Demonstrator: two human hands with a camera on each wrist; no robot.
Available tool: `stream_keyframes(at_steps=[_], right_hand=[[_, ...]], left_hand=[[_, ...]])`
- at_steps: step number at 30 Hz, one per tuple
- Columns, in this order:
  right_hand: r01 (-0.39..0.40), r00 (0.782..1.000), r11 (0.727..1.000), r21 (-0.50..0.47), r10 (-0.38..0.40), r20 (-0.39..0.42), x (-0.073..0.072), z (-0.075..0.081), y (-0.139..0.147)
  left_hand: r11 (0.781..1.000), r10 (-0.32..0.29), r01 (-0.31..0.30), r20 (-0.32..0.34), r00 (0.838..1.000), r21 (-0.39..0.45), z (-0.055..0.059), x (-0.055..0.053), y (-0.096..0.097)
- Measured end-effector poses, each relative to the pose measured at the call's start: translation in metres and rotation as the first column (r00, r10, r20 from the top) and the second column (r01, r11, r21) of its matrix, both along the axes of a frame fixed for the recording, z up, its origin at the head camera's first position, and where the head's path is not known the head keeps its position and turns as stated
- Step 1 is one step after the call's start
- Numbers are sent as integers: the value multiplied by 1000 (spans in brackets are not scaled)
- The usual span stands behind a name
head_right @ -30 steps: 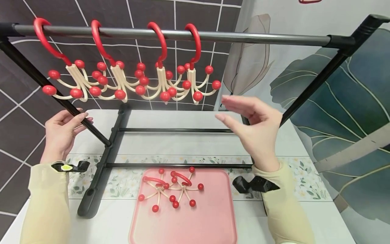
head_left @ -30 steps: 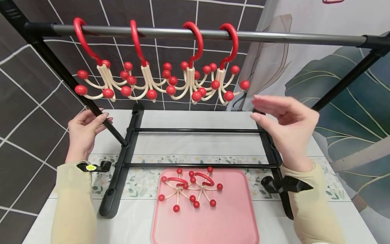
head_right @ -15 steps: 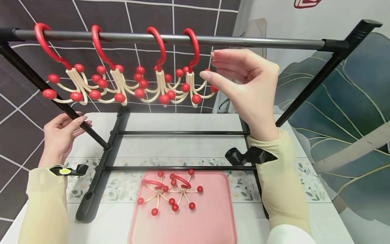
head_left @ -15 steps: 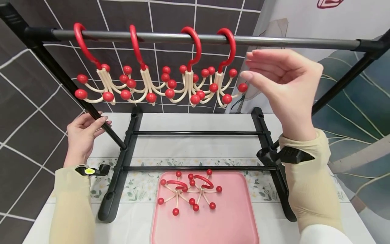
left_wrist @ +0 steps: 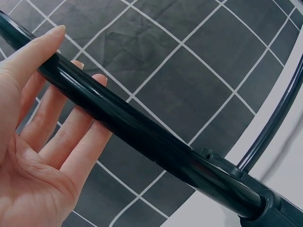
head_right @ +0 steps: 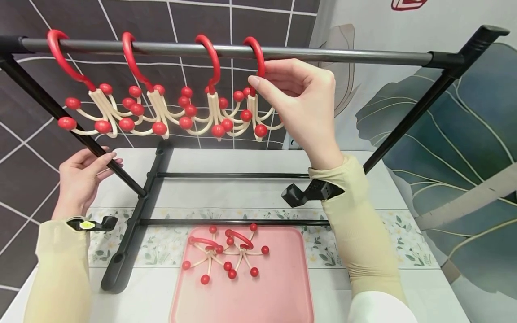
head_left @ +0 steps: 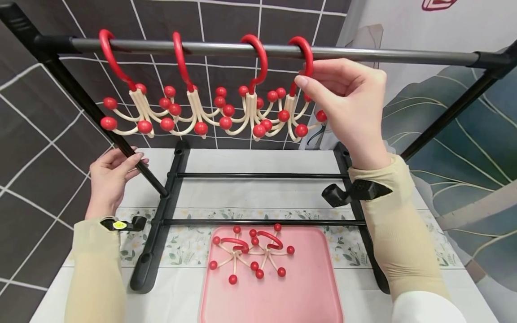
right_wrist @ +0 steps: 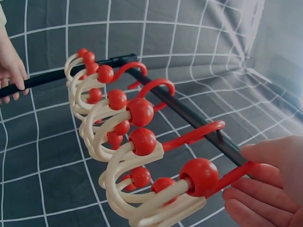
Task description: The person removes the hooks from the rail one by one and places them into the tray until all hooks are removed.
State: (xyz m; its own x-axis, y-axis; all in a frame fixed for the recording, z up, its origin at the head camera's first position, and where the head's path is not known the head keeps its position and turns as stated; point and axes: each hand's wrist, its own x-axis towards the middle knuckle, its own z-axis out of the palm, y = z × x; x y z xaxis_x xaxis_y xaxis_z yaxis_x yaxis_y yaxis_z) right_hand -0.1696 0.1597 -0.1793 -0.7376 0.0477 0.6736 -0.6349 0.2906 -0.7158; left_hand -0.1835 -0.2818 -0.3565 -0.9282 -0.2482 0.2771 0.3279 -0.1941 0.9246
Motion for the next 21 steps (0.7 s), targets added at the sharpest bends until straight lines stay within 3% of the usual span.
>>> stream_keyframes(at_steps=[5, 21], right_hand=[[-1, 997, 1000, -25, -1, -72, -5, -2, -2], [14, 999, 991, -135, -19, -42, 1, 2, -3]], left_hand=[[1000, 0, 0, 0, 1000, 3, 0, 1, 0], [1000, 13, -13, 12, 1000, -29, 2, 1, 0]])
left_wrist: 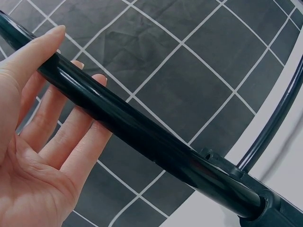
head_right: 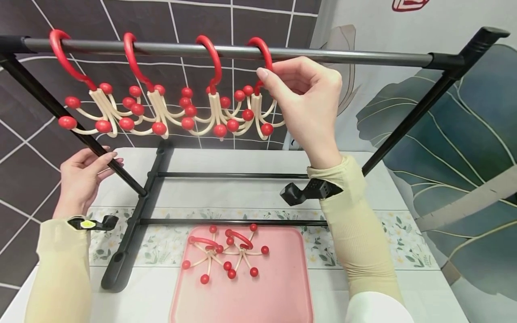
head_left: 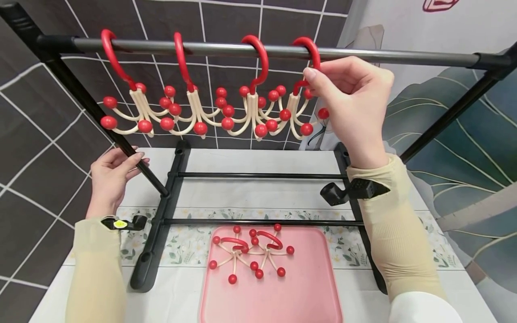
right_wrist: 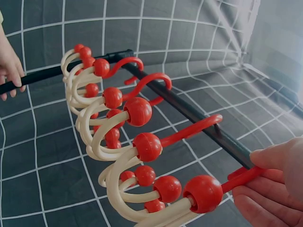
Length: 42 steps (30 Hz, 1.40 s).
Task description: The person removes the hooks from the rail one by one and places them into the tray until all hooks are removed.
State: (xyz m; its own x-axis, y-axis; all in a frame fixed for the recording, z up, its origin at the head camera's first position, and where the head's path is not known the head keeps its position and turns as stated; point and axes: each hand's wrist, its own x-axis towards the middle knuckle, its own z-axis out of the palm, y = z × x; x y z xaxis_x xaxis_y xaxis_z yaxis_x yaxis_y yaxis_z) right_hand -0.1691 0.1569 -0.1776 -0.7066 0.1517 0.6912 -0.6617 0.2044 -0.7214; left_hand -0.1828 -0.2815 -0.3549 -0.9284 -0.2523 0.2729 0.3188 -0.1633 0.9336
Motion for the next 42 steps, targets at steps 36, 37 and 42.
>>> stream_keyframes(at_steps=[36, 37, 42], right_hand=[[130, 958, 976, -173, -169, -231, 27, -6, 55], [148, 956, 976, -160, -183, -228, 29, -7, 56], [189, 955, 974, -126, -213, -209, 38, -14, 62]], left_hand=[[1000, -10, 10, -9, 1000, 16, 0, 0, 0], [1000, -7, 8, -9, 1000, 14, 0, -1, 0], [1000, -9, 9, -6, 1000, 13, 1, -1, 0]])
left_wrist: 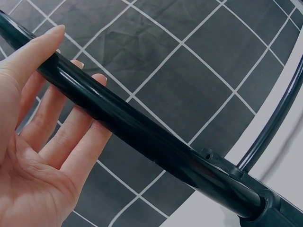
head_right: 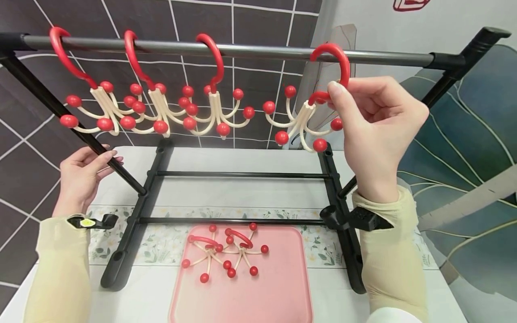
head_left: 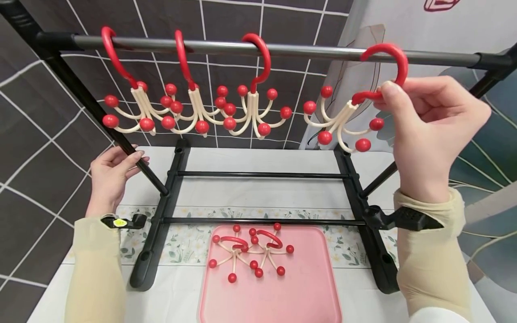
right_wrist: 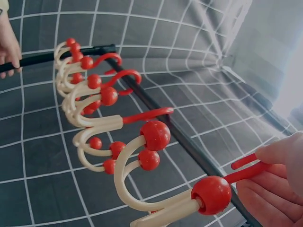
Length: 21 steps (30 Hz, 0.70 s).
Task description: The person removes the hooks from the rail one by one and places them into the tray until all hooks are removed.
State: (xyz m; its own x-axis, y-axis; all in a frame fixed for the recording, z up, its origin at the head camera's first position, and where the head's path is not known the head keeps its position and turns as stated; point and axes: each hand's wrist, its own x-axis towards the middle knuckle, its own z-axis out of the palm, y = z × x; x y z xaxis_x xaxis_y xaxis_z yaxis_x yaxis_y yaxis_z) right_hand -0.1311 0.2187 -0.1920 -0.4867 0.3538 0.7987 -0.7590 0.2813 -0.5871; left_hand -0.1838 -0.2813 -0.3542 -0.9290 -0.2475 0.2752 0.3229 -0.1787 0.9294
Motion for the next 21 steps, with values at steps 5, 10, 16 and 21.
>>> stream_keyframes(at_steps=[5, 10, 16, 21], right_hand=[[-7, 999, 1000, 17, 7, 39, 10, -12, 4], [41, 986, 993, 111, -59, 158, 17, -31, 7], [9, 960, 977, 212, -68, 271, 17, -61, 14], [-96, 926, 964, 247, -4, 376, 19, -85, 17]], left_hand=[[1000, 7, -7, 3, 1000, -14, -1, 0, -1], [1000, 5, -5, 0, 1000, -9, -1, -1, -1], [1000, -1, 1, -3, 1000, 1, -1, -2, 0], [1000, 0, 0, -3, 1000, -4, -1, -1, 0]])
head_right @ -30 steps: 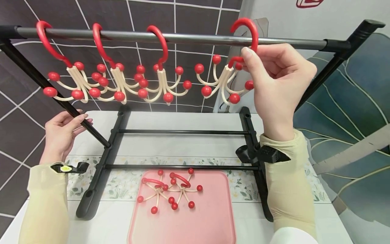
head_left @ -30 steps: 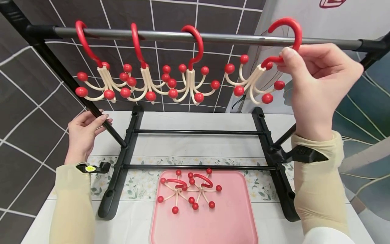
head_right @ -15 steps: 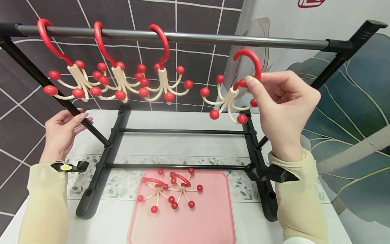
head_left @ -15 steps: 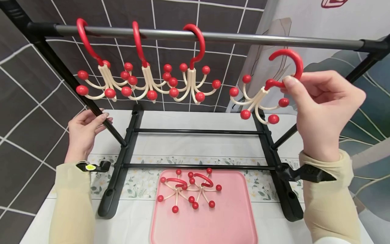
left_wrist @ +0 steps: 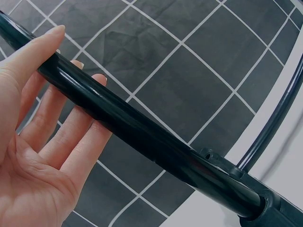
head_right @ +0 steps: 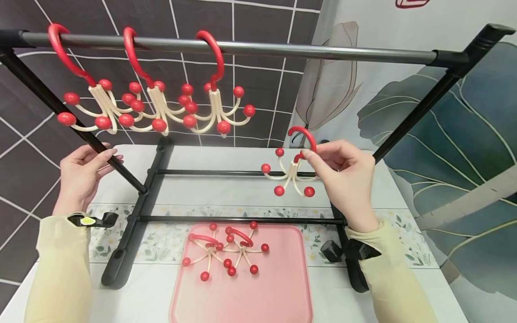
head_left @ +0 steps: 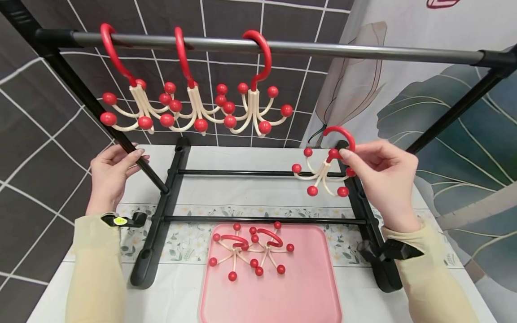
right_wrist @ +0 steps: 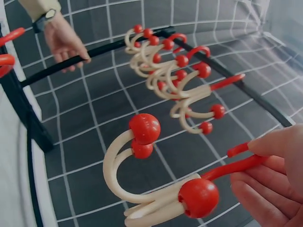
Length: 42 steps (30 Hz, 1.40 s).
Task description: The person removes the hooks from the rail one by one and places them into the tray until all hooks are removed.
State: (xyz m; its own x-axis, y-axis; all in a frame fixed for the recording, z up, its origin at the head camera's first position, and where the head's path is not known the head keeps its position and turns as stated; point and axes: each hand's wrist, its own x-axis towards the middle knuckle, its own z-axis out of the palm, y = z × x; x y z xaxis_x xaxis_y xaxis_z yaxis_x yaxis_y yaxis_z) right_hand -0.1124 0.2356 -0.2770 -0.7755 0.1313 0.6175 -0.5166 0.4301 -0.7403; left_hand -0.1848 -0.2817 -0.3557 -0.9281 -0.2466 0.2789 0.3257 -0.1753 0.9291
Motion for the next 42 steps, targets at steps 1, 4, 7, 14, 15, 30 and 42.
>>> stream_keyframes(at_steps=[1, 4, 7, 14, 15, 30, 42], right_hand=[[-14, 1000, 1000, 7, 14, 19, 1, -4, 0], [-49, 996, 999, 25, 47, 70, 3, -15, 0], [-83, 991, 995, 55, 77, 108, 6, -26, -1], [-225, 960, 974, 37, 215, 178, 14, -52, 4], [-238, 955, 971, 33, 228, 189, 15, -56, 5], [-462, 822, 882, -95, 466, 328, 43, -100, 10], [-527, 771, 845, -94, 521, 366, 58, -121, 19]], left_hand=[[1000, 1, -1, 2, 1000, -4, 0, 0, 0], [1000, 9, -9, 14, 1000, -24, 0, 1, 0], [999, 18, -17, 23, 1000, -44, 1, 2, -1], [1000, 13, -13, 13, 1000, -26, 1, 1, 0], [1000, 9, -9, 9, 1000, -18, 1, 0, 0], [1000, 3, -3, 2, 1000, -10, 0, 0, -1], [1000, 6, -6, 9, 1000, -19, 1, 0, -1]])
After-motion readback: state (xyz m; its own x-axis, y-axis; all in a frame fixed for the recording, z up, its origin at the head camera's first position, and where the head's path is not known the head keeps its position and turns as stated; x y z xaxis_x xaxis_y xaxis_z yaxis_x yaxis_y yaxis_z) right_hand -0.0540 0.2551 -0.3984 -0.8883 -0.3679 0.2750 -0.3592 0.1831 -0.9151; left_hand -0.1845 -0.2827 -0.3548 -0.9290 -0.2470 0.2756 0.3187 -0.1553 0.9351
